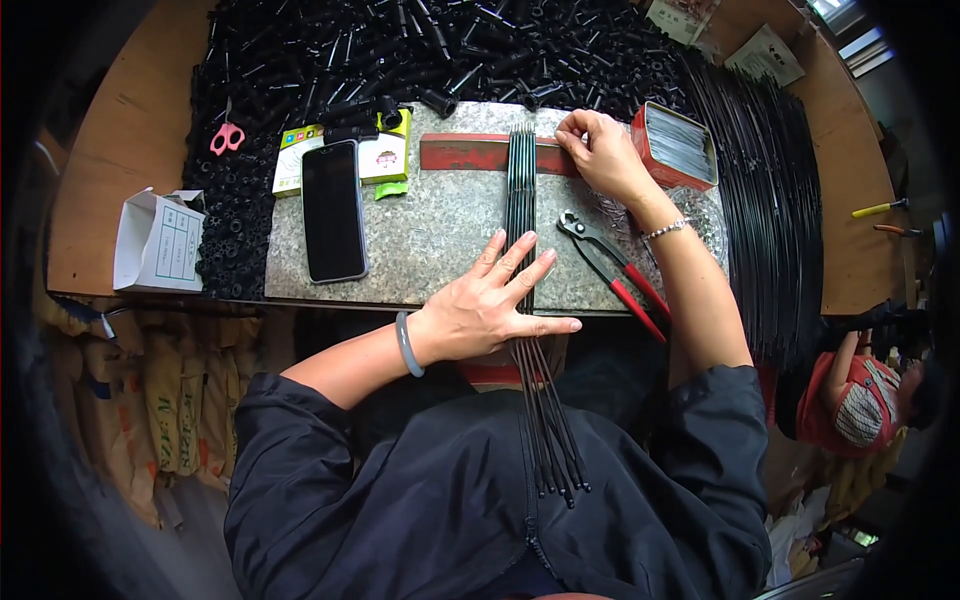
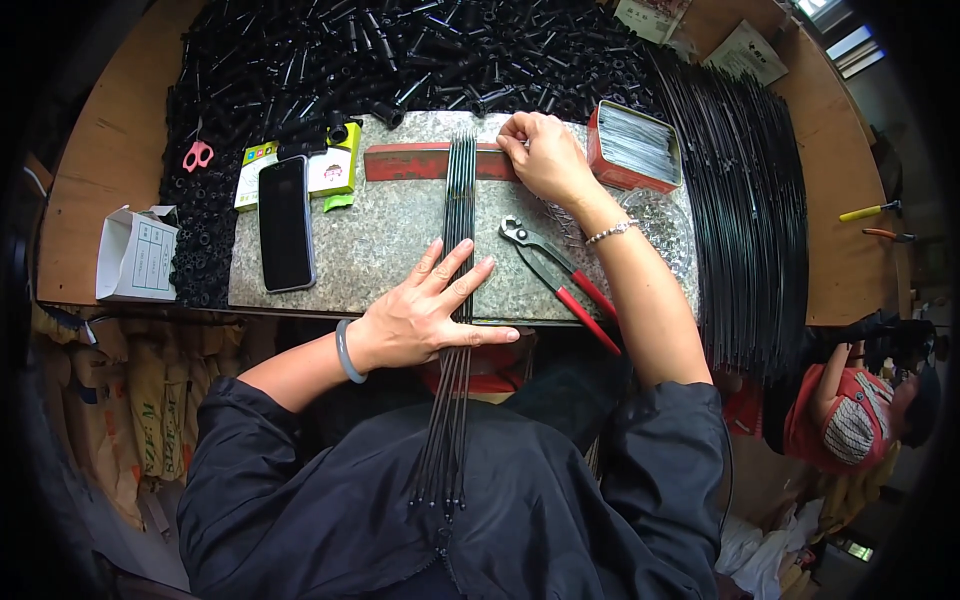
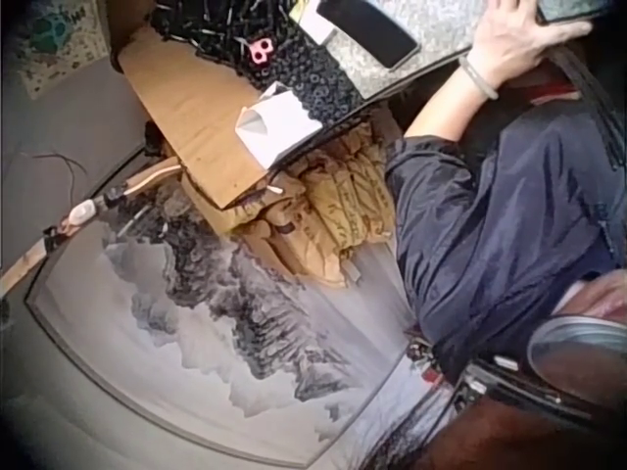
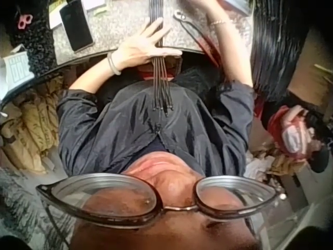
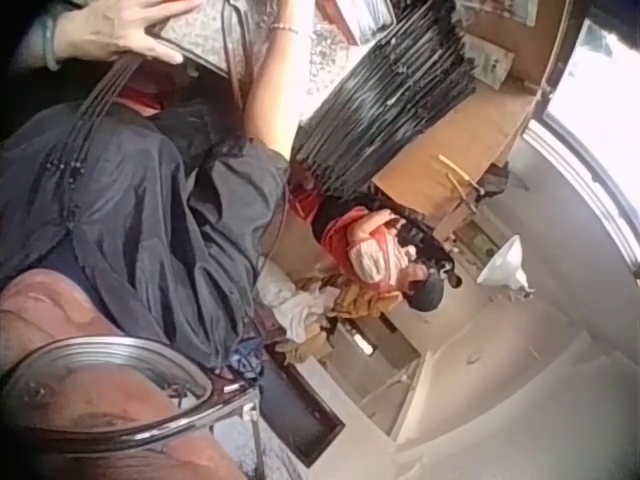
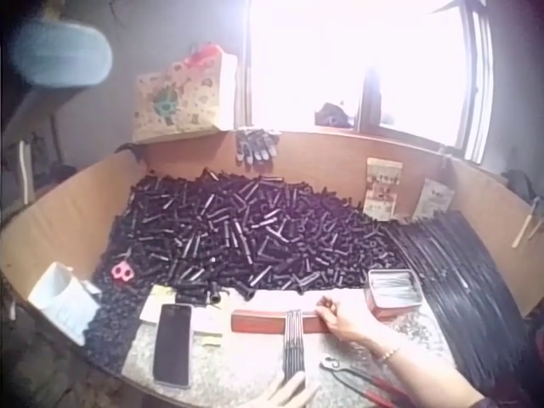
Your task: Assembling black rods into plastic connectors and securing them with pliers.
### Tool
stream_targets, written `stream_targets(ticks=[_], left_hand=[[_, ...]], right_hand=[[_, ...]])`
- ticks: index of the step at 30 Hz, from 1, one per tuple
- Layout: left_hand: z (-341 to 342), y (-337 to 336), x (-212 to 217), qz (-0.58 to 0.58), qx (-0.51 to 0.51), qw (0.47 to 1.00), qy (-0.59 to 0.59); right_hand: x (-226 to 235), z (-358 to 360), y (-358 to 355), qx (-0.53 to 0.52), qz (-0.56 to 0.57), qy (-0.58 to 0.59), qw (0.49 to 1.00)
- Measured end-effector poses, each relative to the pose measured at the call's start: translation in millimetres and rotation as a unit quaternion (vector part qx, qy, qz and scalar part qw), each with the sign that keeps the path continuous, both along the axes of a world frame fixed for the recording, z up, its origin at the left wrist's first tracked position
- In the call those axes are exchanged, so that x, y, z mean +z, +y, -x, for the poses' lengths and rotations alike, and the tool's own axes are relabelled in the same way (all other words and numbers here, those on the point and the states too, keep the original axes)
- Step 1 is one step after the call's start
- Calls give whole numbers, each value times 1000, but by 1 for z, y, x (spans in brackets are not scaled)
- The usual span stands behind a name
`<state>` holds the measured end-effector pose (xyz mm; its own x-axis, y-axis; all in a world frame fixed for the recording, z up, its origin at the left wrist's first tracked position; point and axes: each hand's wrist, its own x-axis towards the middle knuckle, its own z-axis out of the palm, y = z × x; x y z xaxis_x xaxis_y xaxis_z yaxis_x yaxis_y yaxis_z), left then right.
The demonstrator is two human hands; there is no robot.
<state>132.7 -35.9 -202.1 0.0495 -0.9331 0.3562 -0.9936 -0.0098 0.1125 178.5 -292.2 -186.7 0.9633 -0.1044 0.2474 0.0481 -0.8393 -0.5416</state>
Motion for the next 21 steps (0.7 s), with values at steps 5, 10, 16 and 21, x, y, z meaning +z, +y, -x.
stream_targets(ticks=[5,10,16,21], left_hand=[[0,0,2,-5,-2,1000,2],[0,-1,2,0,-1,1000,12],[0,0,1,3,1,1000,15],[-1,1,2,-6,-8,1000,-4]], right_hand=[[-2,-2,2,-5,-20,-27,999],[0,-2,5,-10,-74,4,997],[-2,-4,5,-8,-60,14,998],[0,-4,5,0,17,3,1000]])
